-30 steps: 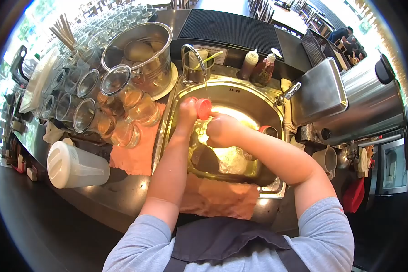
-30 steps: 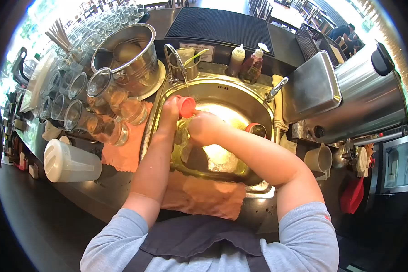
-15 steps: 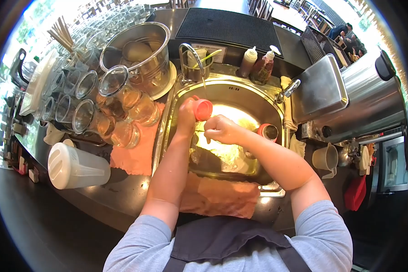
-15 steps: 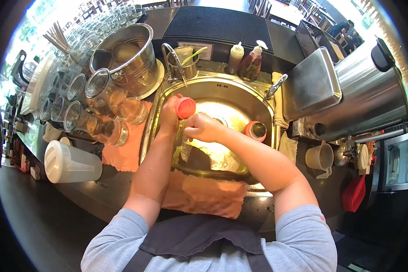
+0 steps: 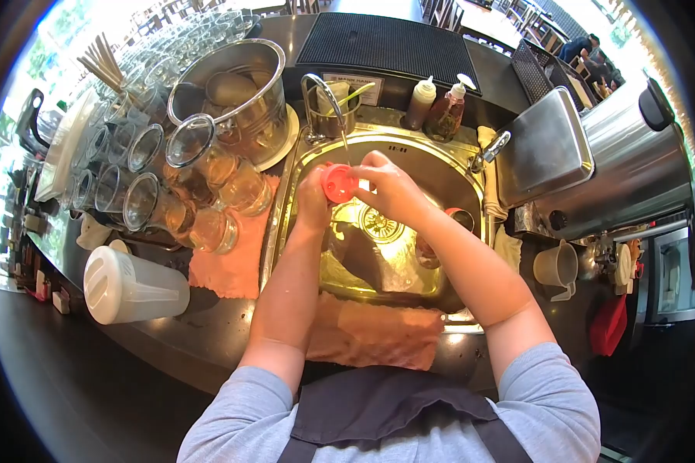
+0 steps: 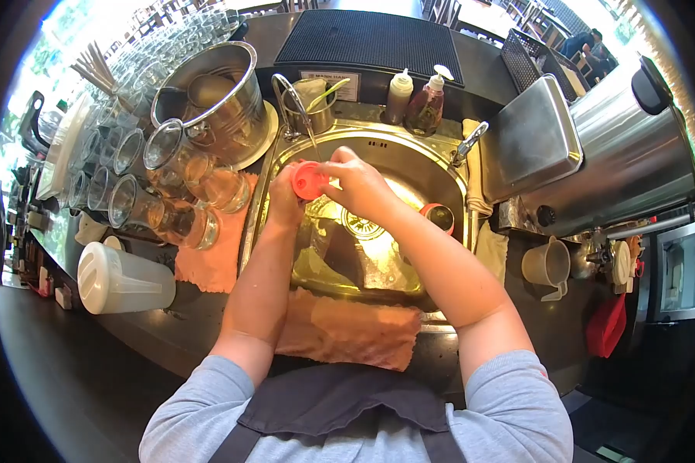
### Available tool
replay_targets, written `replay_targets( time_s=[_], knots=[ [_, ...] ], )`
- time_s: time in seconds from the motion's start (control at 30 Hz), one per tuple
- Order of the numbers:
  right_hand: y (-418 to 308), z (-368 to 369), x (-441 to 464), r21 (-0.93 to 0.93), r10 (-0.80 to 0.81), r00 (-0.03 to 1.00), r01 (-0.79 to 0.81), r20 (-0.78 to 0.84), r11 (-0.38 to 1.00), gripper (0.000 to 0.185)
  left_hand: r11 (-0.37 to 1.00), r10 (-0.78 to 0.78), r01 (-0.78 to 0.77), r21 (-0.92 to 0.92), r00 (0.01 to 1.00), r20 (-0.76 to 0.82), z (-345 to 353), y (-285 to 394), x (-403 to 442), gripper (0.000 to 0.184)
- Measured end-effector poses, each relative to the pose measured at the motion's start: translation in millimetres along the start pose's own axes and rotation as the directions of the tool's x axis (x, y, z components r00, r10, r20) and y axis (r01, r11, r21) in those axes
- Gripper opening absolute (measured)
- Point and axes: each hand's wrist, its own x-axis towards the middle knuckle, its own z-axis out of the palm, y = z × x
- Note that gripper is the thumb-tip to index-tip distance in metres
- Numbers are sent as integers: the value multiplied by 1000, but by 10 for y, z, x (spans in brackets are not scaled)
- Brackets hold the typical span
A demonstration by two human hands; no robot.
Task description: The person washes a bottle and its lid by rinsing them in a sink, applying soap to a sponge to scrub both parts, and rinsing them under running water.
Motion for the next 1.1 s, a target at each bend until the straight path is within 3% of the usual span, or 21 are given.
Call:
replay_targets(
  time_s=[0.03, 0.1, 0.17, 0.27, 0.4, 0.5, 0.57, 0.6, 0.7, 0.77, 0.8, 0.93, 1.1],
  knots=[
    [15, -9, 12, 1, 37, 993, -37, 111, 999, 20, 999, 29, -31, 43, 999, 39, 2, -20, 27, 27],
    [-21, -47, 17, -86, 26, 989, -14, 145, 996, 15, 994, 52, -58, 88, 996, 77, 1, -26, 42, 27],
    [-73, -102, 72, -367, 1, 970, 91, 245, 926, 11, 967, 24, -41, 251, 997, 71, 16, 25, 50, 27],
    [16, -7, 83, -370, -123, 950, 229, 289, 900, 10, 938, -111, 77, 339, 990, 82, 4, 105, 49, 23],
    [-7, 40, 78, -346, -104, 936, 226, 337, 911, 8, 926, -168, 149, 347, 986, 25, 77, 147, 17, 21],
    [-8, 120, 1, -275, -57, 950, 145, 306, 951, 11, 894, -241, 199, 401, 969, 55, -3, 136, 88, 25],
    [120, 202, -38, 49, -90, 996, 90, -7, 995, 14, 917, -353, 317, 243, 927, 125, -32, 198, 113, 24],
    [62, 187, -52, 208, 47, 992, -23, -114, 978, 18, 920, -365, 334, 208, 921, 135, -74, 171, 138, 24],
    [-139, -31, -244, 101, 37, 997, -30, -68, 994, 23, 927, -335, 313, 209, 939, 81, -122, 227, 121, 23],
    [-237, 31, -381, 178, -171, 983, 181, -66, 967, 26, 939, -262, 241, 246, 963, 58, -73, 287, 42, 23],
    [-352, 25, -427, 167, -193, 979, 201, -62, 965, 26, 945, -186, 167, 281, 981, 45, -22, 316, -7, 23],
    [-492, 14, -437, 107, -248, 968, 250, -30, 962, 25, 949, -65, 54, 311, 998, 25, 186, 360, -136, 27],
    [-578, -49, -415, 25, -263, 963, 262, 58, 965, 26, 917, -40, 5, 400, 996, 79, 292, 488, -241, 25]
  ],
)
